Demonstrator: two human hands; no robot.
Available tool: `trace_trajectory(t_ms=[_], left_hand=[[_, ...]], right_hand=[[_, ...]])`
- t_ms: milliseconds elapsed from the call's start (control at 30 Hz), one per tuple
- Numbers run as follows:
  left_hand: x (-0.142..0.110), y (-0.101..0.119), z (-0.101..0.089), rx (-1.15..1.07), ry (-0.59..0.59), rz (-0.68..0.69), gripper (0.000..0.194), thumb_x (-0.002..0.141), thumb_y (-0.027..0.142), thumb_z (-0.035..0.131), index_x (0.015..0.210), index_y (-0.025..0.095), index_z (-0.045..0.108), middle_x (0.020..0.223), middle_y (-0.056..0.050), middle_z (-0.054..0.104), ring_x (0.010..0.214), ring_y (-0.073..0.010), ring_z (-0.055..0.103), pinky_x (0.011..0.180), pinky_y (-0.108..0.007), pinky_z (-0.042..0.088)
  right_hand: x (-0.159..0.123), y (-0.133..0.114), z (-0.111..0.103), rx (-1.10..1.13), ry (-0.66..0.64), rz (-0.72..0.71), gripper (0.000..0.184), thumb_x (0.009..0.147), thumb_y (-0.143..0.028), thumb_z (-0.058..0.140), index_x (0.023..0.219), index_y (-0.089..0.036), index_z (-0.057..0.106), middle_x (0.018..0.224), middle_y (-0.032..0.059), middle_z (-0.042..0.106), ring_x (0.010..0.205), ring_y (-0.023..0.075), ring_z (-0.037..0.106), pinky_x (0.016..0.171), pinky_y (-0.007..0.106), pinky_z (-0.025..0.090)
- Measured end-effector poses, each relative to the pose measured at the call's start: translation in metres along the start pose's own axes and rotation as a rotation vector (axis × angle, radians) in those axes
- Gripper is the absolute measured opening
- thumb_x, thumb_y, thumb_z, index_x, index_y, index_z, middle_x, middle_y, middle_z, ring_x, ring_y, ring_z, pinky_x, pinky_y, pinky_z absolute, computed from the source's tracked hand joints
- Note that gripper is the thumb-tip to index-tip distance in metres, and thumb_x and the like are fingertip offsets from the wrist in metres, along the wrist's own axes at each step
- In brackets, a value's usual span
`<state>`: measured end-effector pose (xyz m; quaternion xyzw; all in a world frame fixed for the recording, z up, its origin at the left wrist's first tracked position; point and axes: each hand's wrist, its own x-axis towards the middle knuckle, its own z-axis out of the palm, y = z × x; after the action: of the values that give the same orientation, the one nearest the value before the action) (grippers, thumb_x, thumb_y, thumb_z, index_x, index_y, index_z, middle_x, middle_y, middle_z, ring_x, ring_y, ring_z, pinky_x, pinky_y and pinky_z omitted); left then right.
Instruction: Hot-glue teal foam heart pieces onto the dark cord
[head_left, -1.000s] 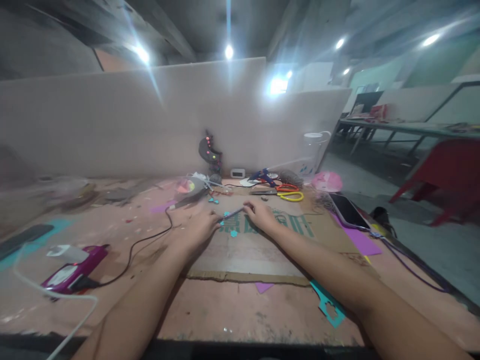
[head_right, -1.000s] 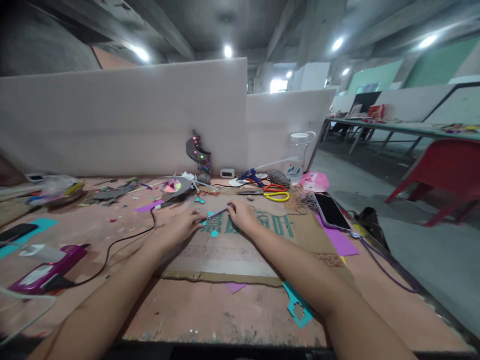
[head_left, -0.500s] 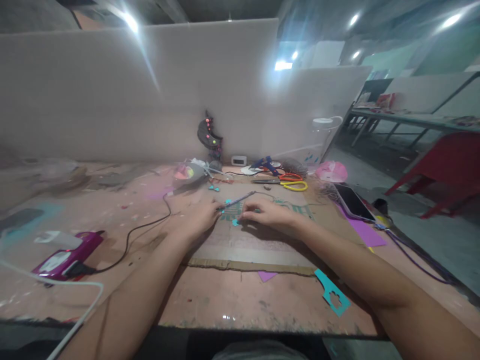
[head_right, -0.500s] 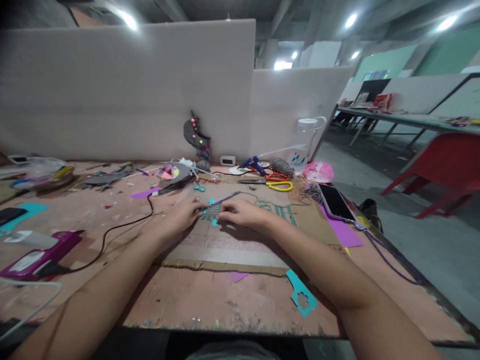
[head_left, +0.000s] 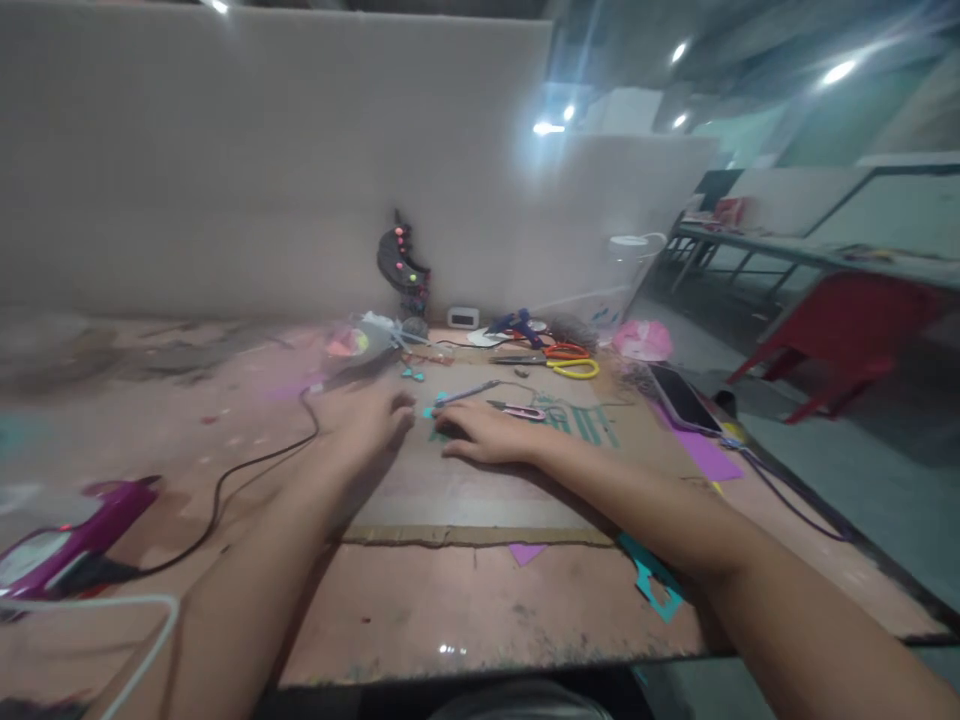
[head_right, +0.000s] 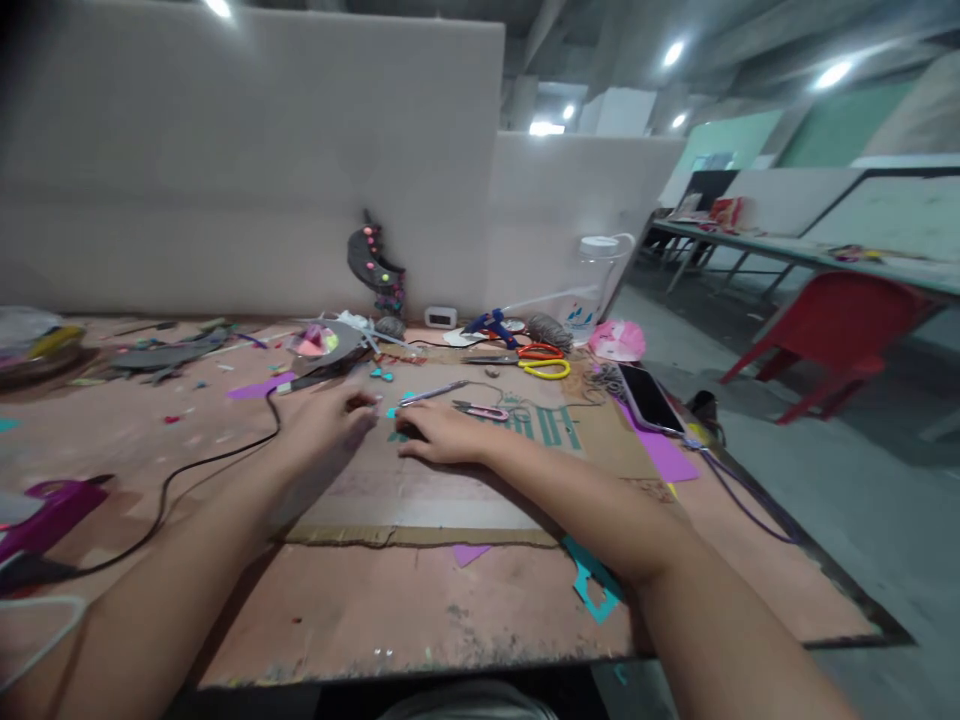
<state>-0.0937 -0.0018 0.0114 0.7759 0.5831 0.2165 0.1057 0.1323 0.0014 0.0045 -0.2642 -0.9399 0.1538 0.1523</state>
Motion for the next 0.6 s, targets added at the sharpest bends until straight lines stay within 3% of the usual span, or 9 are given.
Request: trace_trajectory(t_ms=[133, 233, 400, 600], left_hand=[[0.002, -0.003, -0.001, -0.044, 0.010, 0.015, 0.032, 0.084, 0.037, 0.050, 0.095, 0.019, 0.073, 0.094, -0.011, 0.076, 0.089, -0.0302, 0.066, 0.077, -0.037, 0.046], [0.000, 0.000, 0.002, -0.071, 0.012, -0.012, 0.032, 0.087, 0.041, 0.047, 0.094, 0.020, 0.071, 0.093, -0.009, 0.075, 0.091, -0.0292, 0.066, 0.076, -0.036, 0.046], [-0.010, 0.020, 0.009, -0.076, 0.007, -0.029, 0.029, 0.089, 0.042, 0.046, 0.087, 0.022, 0.066, 0.084, -0.006, 0.073, 0.077, -0.0264, 0.065, 0.067, -0.033, 0.044], [-0.014, 0.046, 0.016, -0.197, -0.050, -0.023, 0.025, 0.089, 0.043, 0.050, 0.081, 0.022, 0.062, 0.077, -0.003, 0.072, 0.075, -0.0236, 0.066, 0.066, -0.031, 0.046]], right_hand=[[0.026, 0.009, 0.005, 0.002, 0.015, 0.012, 0.043, 0.092, -0.038, 0.062, 0.127, -0.013, 0.056, 0.125, 0.0155, 0.065, 0.115, 0.0255, 0.060, 0.097, 0.036, 0.047], [0.025, 0.014, 0.000, 0.035, 0.088, 0.038, 0.036, 0.096, -0.033, 0.056, 0.127, -0.016, 0.056, 0.134, 0.0130, 0.061, 0.123, 0.0221, 0.057, 0.103, 0.034, 0.043], [-0.023, 0.021, -0.029, 0.040, 0.139, 0.107, 0.021, 0.095, -0.030, 0.056, 0.111, -0.020, 0.065, 0.122, 0.0099, 0.068, 0.114, 0.0226, 0.061, 0.101, 0.037, 0.044], [-0.089, 0.051, -0.090, -0.022, 0.081, 0.298, 0.019, 0.092, -0.026, 0.057, 0.104, -0.020, 0.071, 0.108, 0.0079, 0.073, 0.099, 0.0218, 0.066, 0.087, 0.033, 0.048]])
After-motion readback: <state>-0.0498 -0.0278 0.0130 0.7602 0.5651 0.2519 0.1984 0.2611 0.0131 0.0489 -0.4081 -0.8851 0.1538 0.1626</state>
